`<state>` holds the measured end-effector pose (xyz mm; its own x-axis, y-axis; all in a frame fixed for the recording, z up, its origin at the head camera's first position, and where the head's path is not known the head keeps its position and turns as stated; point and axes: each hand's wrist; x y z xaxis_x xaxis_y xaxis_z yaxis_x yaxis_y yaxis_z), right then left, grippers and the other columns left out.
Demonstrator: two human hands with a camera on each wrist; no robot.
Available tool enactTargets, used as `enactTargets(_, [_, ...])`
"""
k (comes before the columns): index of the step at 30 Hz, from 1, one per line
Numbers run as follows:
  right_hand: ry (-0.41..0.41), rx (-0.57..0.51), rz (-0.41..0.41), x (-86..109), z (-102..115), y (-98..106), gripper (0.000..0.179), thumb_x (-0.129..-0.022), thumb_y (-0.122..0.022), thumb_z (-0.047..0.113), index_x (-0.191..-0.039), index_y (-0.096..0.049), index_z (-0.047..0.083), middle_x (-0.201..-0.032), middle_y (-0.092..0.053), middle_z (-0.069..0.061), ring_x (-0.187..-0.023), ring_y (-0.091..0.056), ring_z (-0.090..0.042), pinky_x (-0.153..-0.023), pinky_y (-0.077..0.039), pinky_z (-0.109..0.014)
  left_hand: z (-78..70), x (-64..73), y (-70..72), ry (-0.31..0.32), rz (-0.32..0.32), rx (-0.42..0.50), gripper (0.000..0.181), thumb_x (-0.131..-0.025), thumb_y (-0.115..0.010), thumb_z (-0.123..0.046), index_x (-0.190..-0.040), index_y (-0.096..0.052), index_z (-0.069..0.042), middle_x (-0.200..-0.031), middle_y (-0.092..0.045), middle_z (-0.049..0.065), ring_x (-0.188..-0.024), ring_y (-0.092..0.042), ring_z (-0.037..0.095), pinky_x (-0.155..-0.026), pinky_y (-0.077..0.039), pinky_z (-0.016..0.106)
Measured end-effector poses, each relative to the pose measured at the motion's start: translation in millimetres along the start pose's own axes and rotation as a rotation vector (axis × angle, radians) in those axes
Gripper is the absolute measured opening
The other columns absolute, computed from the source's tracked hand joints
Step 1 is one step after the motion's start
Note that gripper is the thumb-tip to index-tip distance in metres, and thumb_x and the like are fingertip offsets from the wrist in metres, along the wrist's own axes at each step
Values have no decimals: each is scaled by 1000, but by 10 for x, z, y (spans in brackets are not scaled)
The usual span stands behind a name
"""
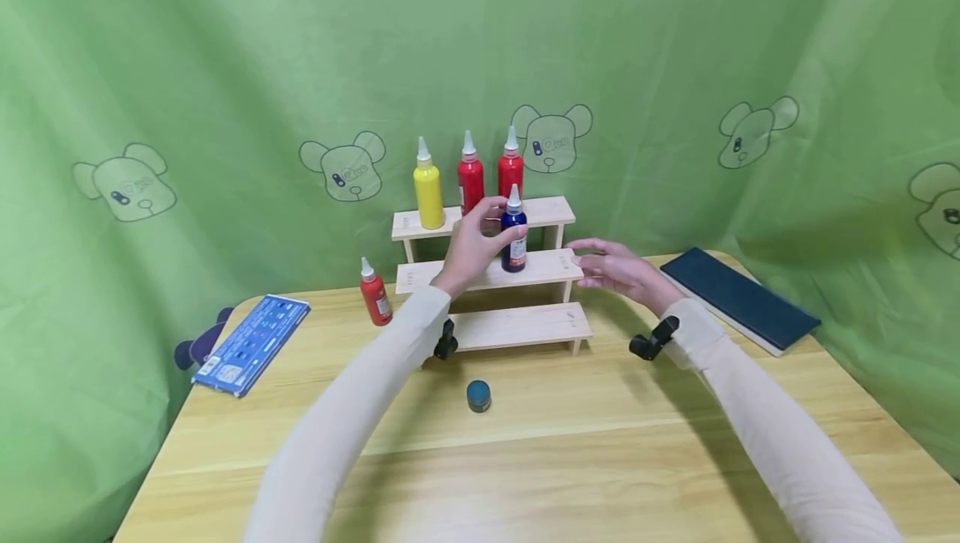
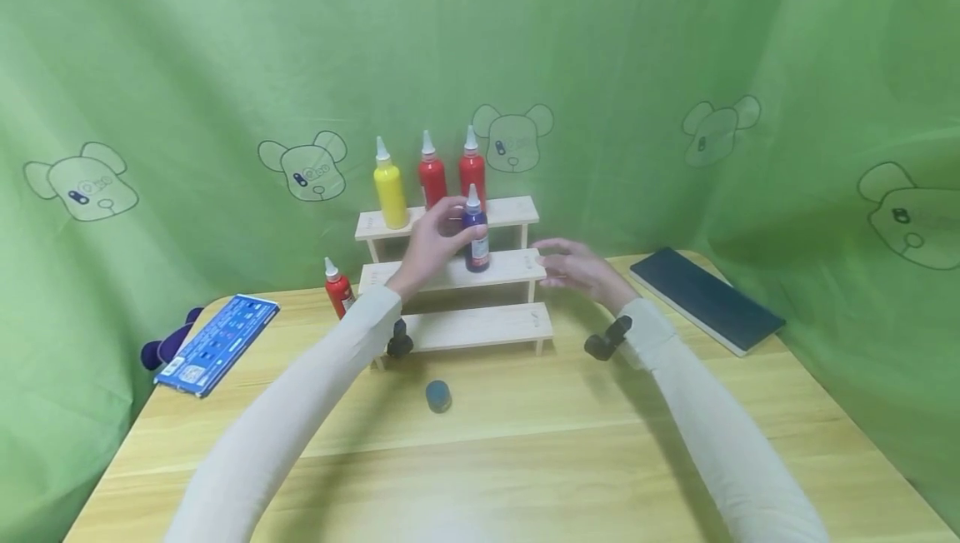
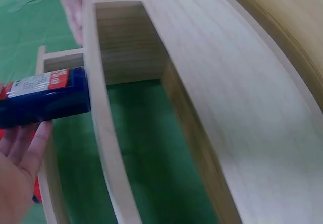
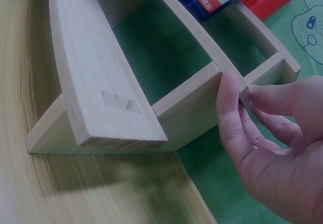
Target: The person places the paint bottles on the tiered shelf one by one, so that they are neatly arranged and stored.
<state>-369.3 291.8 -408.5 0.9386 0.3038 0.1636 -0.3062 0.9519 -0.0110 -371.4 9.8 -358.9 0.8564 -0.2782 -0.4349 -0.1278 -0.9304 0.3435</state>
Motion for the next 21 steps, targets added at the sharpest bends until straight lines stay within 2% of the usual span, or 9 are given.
enactTargets(4, [-1, 11, -1, 12, 9, -14, 58, -108, -49, 1, -161, -26, -3, -108, -68, 2, -92, -69, -8, -85, -61, -22, 32, 0, -45, -13, 6, -33, 46, -97, -78, -22, -137, -59, -12, -133, -69, 15, -117, -69, 32, -105, -57, 45])
enactTargets(9, [-1, 4, 9, 6, 9, -14, 59, -108, -50, 1, -162, -25, -3, -109, -68, 0, -94, -69, -10, -87, -62, -24, 66, 21, -36, -2, 18, -39, 48, -97, -78, -20, -140, -57, -13, -134, -67, 15, -119, -69, 33, -104, -58, 48])
enactTargets(15, [5, 15, 2, -2, 22, -18, 61, -107, -51, 1, -162, -26, -1, -110, -67, 0, -92, -68, -9, -88, -61, -23, 80, 58, -19, 2, 34, -38, 54, -96, -77, -12, -143, -50, -11, -136, -64, 16, -122, -66, 31, -105, -57, 44])
enactTargets(21, [-14, -3, -5, 11, 2, 11, 60, -108, -50, 0, -162, -26, -1, -109, -67, 0, -91, -68, -10, -86, -62, -23, 85, 85, 25, 25, 48, -21, 54, -97, -77, -12, -143, -49, -9, -134, -64, 13, -122, -66, 28, -106, -57, 41])
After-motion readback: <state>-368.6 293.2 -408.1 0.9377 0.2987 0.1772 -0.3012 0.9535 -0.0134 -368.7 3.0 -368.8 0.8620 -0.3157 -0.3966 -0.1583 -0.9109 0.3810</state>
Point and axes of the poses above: each hand's wrist, its own x-axis away from the middle knuckle, its own y-axis out of the back of the hand, z = x × y
